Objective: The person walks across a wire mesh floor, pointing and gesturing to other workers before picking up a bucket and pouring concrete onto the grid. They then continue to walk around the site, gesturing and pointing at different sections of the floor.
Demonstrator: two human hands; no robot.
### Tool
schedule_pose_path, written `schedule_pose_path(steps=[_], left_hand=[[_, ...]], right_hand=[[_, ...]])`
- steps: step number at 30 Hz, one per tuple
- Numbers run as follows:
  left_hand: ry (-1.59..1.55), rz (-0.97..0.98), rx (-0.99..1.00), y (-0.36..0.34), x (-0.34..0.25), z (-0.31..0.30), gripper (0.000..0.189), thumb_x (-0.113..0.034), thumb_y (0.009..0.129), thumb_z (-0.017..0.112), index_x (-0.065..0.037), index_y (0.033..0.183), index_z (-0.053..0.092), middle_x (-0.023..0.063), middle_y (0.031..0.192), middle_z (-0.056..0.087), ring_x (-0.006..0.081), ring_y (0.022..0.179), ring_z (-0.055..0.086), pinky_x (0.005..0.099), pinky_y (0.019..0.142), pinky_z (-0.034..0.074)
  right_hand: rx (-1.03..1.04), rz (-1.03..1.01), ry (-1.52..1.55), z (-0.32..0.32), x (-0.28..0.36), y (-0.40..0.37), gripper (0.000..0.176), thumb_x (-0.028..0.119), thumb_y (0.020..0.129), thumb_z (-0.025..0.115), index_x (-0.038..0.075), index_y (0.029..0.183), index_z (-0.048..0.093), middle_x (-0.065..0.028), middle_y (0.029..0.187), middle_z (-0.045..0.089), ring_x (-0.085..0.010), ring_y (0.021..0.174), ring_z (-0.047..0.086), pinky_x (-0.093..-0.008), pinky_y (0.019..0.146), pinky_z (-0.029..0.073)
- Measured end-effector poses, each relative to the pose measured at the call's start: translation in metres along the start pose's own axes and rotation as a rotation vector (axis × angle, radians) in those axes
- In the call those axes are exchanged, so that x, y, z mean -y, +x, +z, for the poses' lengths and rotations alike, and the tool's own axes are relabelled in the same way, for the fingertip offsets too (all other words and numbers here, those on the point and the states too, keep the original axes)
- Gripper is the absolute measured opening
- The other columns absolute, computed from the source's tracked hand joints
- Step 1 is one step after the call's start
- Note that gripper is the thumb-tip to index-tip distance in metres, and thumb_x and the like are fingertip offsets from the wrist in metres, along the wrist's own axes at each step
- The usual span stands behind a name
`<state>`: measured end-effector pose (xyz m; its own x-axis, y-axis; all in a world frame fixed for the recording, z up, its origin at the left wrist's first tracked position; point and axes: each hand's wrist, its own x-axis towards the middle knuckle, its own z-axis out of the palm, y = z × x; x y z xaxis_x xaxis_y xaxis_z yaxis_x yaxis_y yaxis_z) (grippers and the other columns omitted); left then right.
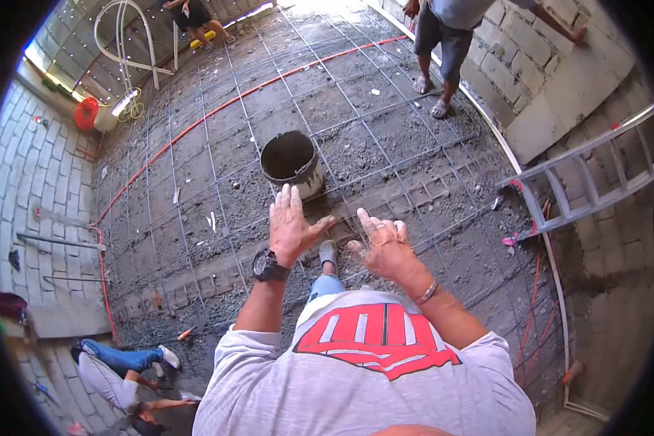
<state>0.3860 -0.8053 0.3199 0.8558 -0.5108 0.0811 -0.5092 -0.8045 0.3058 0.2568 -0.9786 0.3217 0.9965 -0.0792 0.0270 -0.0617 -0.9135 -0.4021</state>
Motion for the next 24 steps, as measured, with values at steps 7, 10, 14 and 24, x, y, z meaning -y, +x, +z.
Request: schedule_pose_path(steps=[7,10,14,24], left_hand=[[-0.01,-0.045,-0.042,-0.022,0.007,0.002,0.1,-0.058,0.065,0.065,0.008,0.13,0.028,0.0283,0.134,0.029,0.0378,0.126,0.026,0.0434,0.104,0.021],[0.03,0.014,-0.041,-0.011,0.007,-0.017,0.1,-0.059,0.065,0.065,0.008,0.13,0.028,0.0281,0.134,0.028,0.0373,0.127,0.025,0.0417,0.104,0.02],[0.091,-0.038,0.011,-0.014,0.021,-0.012,0.1,-0.061,0.066,0.062,0.008,0.13,0.027,0.0269,0.135,0.029,0.0376,0.127,0.025,0.044,0.104,0.019],[0.105,-0.019,0.044,-0.031,0.031,-0.004,0.1,-0.062,0.068,0.059,0.008,0.131,0.025,0.027,0.136,0.026,0.036,0.129,0.022,0.0428,0.105,0.017]], right_hand=[[-0.068,-0.072,0.052,-0.015,0.013,0.008,0.068,0.041,0.079,0.056,0.004,0.132,0.032,-0.0144,0.107,0.053,-0.0287,0.096,0.05,-0.0429,0.086,0.031],[-0.198,-0.088,0.136,-0.018,0.014,0.007,0.068,0.043,0.079,0.054,0.004,0.13,0.034,-0.0146,0.103,0.054,-0.0284,0.096,0.051,-0.0427,0.085,0.031],[-0.07,0.03,0.039,-0.017,0.018,0.011,0.068,0.041,0.078,0.057,0.004,0.13,0.033,-0.0162,0.11,0.054,-0.0306,0.096,0.052,-0.0425,0.086,0.032],[-0.26,-0.152,0.069,-0.023,0.035,0.0,0.069,0.045,0.078,0.054,0.003,0.13,0.034,-0.0156,0.103,0.055,-0.0276,0.095,0.052,-0.0445,0.091,0.028]])
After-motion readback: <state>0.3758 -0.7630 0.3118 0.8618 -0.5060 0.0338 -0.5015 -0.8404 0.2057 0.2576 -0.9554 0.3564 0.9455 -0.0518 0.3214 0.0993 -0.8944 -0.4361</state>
